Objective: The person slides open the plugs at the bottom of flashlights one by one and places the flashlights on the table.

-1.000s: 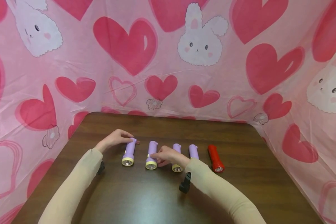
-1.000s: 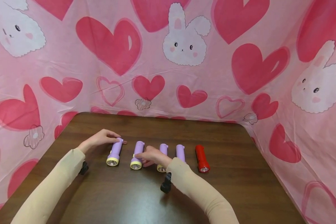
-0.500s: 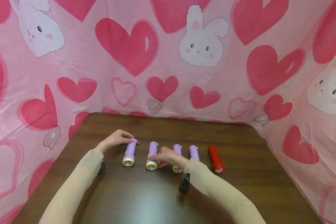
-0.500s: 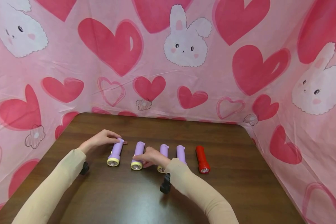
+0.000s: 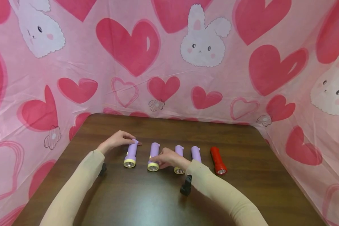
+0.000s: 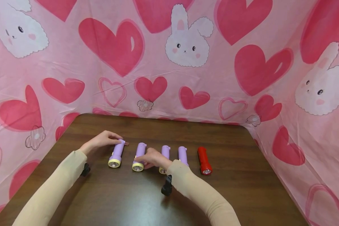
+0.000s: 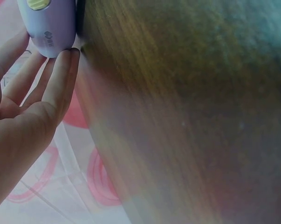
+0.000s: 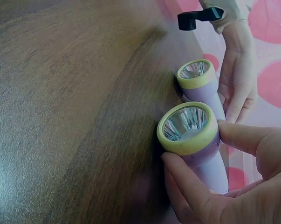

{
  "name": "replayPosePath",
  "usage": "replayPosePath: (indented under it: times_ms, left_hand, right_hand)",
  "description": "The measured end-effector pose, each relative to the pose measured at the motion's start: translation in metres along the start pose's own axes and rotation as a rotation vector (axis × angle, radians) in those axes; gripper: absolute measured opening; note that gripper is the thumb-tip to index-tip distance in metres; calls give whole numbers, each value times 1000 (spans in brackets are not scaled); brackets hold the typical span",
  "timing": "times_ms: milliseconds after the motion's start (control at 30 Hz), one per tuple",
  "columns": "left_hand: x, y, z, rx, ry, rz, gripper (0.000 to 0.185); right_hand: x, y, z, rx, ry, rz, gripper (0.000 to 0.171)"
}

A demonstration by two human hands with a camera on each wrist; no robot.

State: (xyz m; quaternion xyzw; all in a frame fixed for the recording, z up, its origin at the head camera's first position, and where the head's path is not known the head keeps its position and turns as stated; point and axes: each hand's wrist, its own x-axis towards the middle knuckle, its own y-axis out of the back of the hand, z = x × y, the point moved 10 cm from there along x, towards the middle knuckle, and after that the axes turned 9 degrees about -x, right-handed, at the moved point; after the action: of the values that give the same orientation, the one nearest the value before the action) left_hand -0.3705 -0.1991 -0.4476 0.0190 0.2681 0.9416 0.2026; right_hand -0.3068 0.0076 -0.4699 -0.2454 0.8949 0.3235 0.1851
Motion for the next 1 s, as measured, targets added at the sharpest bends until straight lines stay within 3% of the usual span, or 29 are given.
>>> replayPosePath:
  times_ms: [433,1000]
  left_hand:
    - [0,2,-3,-5,29,16,37]
    - [1,1,-2,-3,12,7,36]
  right_hand:
    - [-1,0,-1,15,8,10,25]
    - [-6,2,-2,-2,21,31,25]
